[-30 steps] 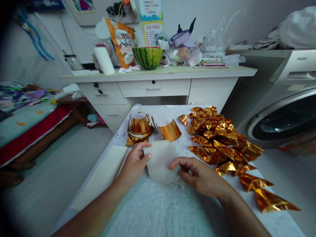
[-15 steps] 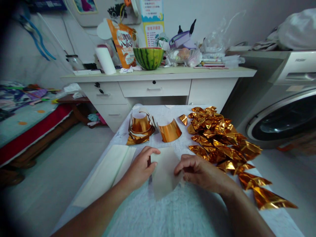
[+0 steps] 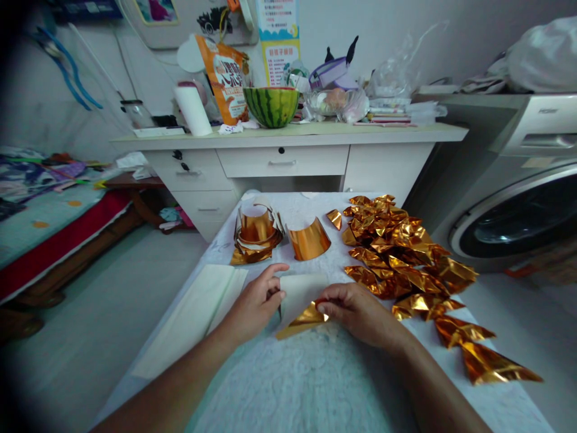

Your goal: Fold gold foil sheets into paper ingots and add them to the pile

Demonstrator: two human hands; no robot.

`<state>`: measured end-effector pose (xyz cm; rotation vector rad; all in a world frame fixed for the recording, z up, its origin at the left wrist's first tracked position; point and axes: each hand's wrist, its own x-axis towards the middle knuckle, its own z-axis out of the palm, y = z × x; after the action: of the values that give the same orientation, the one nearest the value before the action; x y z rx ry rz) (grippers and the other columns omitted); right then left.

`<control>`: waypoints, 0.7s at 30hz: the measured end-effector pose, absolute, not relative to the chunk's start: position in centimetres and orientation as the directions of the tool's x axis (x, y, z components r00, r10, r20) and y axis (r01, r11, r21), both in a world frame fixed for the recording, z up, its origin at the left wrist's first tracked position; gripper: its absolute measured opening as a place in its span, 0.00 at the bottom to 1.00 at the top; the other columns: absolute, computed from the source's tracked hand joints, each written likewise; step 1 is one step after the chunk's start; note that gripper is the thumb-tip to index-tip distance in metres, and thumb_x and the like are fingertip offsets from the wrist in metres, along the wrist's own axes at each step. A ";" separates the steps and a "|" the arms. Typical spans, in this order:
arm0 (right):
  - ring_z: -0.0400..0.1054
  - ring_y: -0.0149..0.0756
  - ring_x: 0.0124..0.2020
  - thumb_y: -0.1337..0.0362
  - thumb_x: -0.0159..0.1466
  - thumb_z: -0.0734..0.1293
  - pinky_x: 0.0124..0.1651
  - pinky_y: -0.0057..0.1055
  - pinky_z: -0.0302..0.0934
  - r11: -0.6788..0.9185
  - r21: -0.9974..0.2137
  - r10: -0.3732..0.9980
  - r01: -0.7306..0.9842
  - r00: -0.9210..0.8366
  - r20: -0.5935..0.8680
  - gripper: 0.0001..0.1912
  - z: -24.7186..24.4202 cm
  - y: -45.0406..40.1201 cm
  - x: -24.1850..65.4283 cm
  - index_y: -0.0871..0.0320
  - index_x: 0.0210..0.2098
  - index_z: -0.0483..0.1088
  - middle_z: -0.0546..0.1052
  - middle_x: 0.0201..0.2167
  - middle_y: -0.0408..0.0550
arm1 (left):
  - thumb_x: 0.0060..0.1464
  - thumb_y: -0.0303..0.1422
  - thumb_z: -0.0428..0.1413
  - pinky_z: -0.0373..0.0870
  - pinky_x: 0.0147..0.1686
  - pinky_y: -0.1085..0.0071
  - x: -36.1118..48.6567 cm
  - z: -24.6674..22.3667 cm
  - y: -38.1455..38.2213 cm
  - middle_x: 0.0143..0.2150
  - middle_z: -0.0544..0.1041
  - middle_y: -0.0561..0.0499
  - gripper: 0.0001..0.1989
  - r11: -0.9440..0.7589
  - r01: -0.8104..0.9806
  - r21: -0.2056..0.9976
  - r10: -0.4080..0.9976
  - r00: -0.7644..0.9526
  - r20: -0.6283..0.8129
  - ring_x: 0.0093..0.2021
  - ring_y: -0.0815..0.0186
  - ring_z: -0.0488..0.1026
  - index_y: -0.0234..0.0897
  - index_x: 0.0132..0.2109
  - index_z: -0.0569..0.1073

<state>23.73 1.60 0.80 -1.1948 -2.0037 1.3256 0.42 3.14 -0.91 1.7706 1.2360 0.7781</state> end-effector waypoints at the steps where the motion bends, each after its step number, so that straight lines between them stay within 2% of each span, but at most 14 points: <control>1: 0.66 0.33 0.29 0.56 0.67 0.62 0.33 0.27 0.58 0.153 -0.885 0.867 0.440 -0.490 -0.094 0.15 0.5 1.7 23.7 0.58 0.32 0.75 0.74 0.27 0.42 | 0.54 0.24 0.49 0.58 0.31 0.73 0.4 -1.1 3.2 0.27 0.70 0.57 0.22 -0.163 0.418 0.894 0.945 0.327 0.020 0.29 0.67 0.68 0.39 0.56 0.65; 8: 0.64 0.32 0.26 0.60 0.64 0.63 0.28 0.26 0.55 0.136 -0.823 0.943 0.551 -0.327 -0.063 0.11 -0.6 2.2 23.8 0.58 0.30 0.74 0.72 0.24 0.42 | 0.56 0.28 0.48 0.57 0.28 0.74 0.4 -1.3 3.5 0.28 0.72 0.56 0.12 -0.062 0.355 0.933 0.944 0.325 -0.061 0.27 0.67 0.66 0.38 0.47 0.70; 12: 0.66 0.34 0.28 0.60 0.64 0.63 0.30 0.28 0.57 0.134 -0.795 0.956 0.591 -0.288 -0.053 0.11 -0.6 2.2 23.5 0.58 0.30 0.73 0.74 0.26 0.44 | 0.60 0.32 0.47 0.62 0.37 0.72 0.4 -0.3 3.3 0.34 0.74 0.53 0.10 -0.110 0.328 0.938 0.954 0.298 0.007 0.37 0.65 0.69 0.37 0.43 0.72; 15: 0.67 0.36 0.31 0.60 0.64 0.63 0.34 0.30 0.59 0.172 -0.755 0.965 0.632 -0.263 0.000 0.11 -0.5 2.2 23.2 0.57 0.30 0.73 0.75 0.29 0.46 | 0.64 0.40 0.45 0.63 0.40 0.71 0.3 0.2 3.1 0.35 0.73 0.52 0.15 -0.127 0.276 0.953 0.954 0.298 0.041 0.39 0.63 0.69 0.36 0.40 0.73; 18: 0.67 0.37 0.30 0.61 0.63 0.62 0.34 0.32 0.59 0.179 -0.741 0.974 0.647 -0.225 0.040 0.11 -0.5 2.2 23.0 0.57 0.29 0.73 0.74 0.28 0.47 | 0.59 0.42 0.52 0.62 0.33 0.73 0.4 0.2 2.9 0.32 0.71 0.54 0.14 -0.093 0.229 0.969 0.934 0.357 0.005 0.33 0.66 0.68 0.36 0.42 0.72; 21: 0.67 0.37 0.30 0.61 0.63 0.62 0.34 0.32 0.59 0.175 -0.741 0.979 0.648 -0.197 0.058 0.11 -0.7 2.3 22.9 0.57 0.28 0.72 0.73 0.27 0.46 | 0.49 0.35 0.61 0.60 0.28 0.74 0.5 -0.4 2.8 0.31 0.71 0.55 0.15 -0.063 0.262 0.963 0.923 0.381 -0.043 0.30 0.68 0.66 0.37 0.44 0.71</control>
<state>22.95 2.26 -0.69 -1.5280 -1.9173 0.7983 0.48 2.84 -0.35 1.5727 1.0894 0.7759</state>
